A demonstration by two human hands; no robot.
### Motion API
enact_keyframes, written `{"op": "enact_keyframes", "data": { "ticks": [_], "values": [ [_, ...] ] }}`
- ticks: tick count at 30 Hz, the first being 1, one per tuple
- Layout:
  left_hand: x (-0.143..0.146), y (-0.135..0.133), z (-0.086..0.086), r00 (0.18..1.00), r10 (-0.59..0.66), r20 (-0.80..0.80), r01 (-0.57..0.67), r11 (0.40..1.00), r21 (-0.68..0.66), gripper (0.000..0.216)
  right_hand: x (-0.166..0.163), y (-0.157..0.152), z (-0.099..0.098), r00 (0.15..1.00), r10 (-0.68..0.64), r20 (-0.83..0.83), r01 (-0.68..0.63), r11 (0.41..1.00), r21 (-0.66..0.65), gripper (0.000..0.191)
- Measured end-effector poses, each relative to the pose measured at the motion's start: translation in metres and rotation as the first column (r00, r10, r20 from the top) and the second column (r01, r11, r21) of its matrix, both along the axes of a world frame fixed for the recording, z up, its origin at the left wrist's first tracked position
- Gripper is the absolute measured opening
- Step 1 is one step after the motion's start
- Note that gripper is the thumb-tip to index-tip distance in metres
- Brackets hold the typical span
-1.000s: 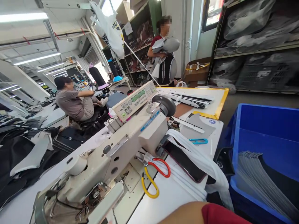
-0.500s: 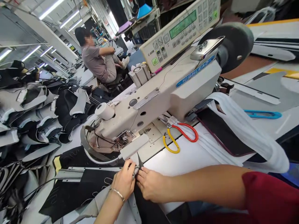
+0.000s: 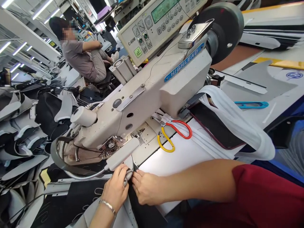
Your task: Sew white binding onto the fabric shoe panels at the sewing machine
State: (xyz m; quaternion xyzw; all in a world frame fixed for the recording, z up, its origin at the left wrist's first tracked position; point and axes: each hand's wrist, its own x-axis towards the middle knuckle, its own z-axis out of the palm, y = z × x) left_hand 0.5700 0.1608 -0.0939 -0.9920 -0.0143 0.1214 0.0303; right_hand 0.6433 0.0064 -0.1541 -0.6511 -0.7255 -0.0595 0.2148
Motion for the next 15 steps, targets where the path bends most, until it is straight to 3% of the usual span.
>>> {"op": "enact_keyframes", "data": {
  "ticks": [7,15],
  "values": [
    [-0.005,-0.037,-0.009,0.988,0.146,0.053,-0.154,0.956,0.248,0.045,-0.002,0.001,-0.003,1.0,0.002,-0.014,-0.002,1.0,-0.005,0.022],
    [0.013,-0.041,-0.022,0.965,0.264,0.004,-0.253,0.921,0.295,0.043,0.011,0.009,-0.003,0.999,0.022,-0.043,-0.022,1.0,-0.001,0.011]
  ]
}}
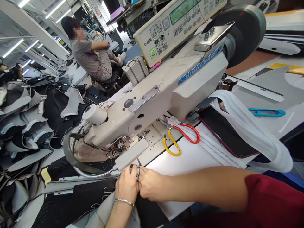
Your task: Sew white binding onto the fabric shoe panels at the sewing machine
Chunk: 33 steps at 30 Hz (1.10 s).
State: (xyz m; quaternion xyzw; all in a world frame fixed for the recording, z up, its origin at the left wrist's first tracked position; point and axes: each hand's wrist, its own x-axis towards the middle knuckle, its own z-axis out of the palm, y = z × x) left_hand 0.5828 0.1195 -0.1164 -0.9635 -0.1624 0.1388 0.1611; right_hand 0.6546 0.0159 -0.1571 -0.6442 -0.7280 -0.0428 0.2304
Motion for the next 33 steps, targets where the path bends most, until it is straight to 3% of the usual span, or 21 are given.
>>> {"op": "enact_keyframes", "data": {
  "ticks": [4,10,13,17,22,27,33],
  "values": [
    [0.022,0.008,0.003,0.995,0.057,-0.078,-0.059,0.998,-0.018,0.042,0.018,0.009,-0.006,1.0,-0.008,0.017,0.007,0.998,0.062,0.009],
    [0.043,0.021,0.004,0.999,0.014,-0.037,-0.012,0.999,0.048,0.033,0.032,0.03,-0.025,0.996,-0.065,-0.055,0.069,0.996,0.062,0.012],
    [0.037,0.026,0.0,0.995,-0.088,0.041,0.083,0.991,0.108,0.033,0.03,0.028,-0.021,0.994,-0.095,-0.05,0.098,0.993,0.073,0.015],
    [0.022,0.029,-0.006,0.955,-0.244,0.169,0.226,0.967,0.118,0.034,0.015,0.005,0.001,0.991,-0.129,0.037,0.125,0.987,0.097,0.016],
    [0.013,0.027,-0.011,0.909,-0.334,0.251,0.309,0.942,0.134,0.034,0.002,-0.014,0.015,0.997,-0.071,0.006,0.071,0.997,-0.038,0.013],
    [0.007,0.023,-0.02,0.894,-0.351,0.279,0.292,0.928,0.232,0.035,0.006,-0.012,0.011,0.999,-0.05,-0.012,0.05,0.998,-0.029,0.01],
    [0.002,0.022,-0.027,0.882,-0.322,0.344,0.289,0.946,0.143,0.039,0.004,-0.01,0.006,0.997,-0.069,-0.023,0.069,0.998,0.007,0.011]
  ]
}}
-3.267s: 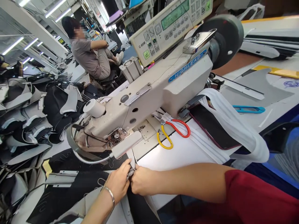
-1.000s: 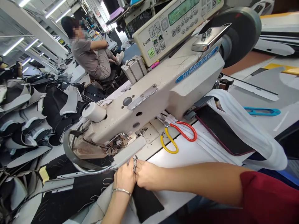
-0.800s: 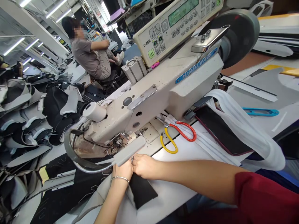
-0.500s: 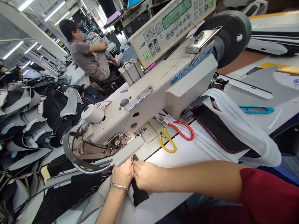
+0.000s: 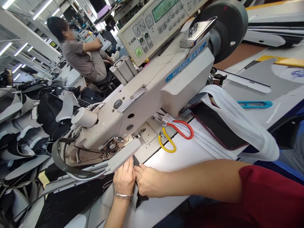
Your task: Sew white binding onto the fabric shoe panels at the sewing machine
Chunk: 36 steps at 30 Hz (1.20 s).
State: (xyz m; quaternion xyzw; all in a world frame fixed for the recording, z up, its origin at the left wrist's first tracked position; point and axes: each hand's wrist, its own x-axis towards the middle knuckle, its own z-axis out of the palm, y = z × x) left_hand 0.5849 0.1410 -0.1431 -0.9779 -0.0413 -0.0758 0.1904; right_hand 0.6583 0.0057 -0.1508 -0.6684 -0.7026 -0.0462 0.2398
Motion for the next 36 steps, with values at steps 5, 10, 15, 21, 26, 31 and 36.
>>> {"op": "enact_keyframes", "data": {
  "ticks": [5,10,15,21,26,31,36],
  "values": [
    [0.003,0.0,0.003,0.998,0.052,-0.022,-0.052,0.999,-0.016,0.035,-0.001,0.002,-0.004,1.0,-0.024,0.002,0.024,1.0,0.007,0.013],
    [0.002,0.001,0.002,0.997,0.065,0.043,-0.063,0.997,-0.035,0.036,-0.001,0.002,-0.004,0.999,-0.032,0.008,0.032,0.999,0.018,0.013],
    [-0.001,0.003,-0.001,0.996,0.087,0.015,-0.086,0.994,-0.072,0.039,-0.003,0.004,-0.009,0.999,-0.035,0.005,0.035,0.999,0.032,0.013],
    [0.0,0.003,0.0,0.997,0.079,0.007,-0.079,0.997,-0.026,0.038,-0.003,0.003,-0.008,0.999,-0.032,-0.002,0.032,0.999,0.034,0.014],
    [0.003,0.001,0.004,0.998,0.052,0.024,-0.052,0.998,0.02,0.035,-0.003,0.003,-0.005,1.0,-0.029,-0.01,0.029,0.999,0.021,0.015],
    [0.013,-0.004,0.015,0.983,0.173,-0.061,-0.173,0.985,-0.007,0.031,-0.003,0.003,-0.006,1.0,-0.029,-0.008,0.029,1.0,0.004,0.017],
    [0.021,-0.008,0.018,0.932,0.27,-0.241,-0.273,0.962,0.019,0.032,-0.002,0.003,-0.004,1.0,-0.009,-0.012,0.009,1.0,-0.016,0.015]
  ]
}}
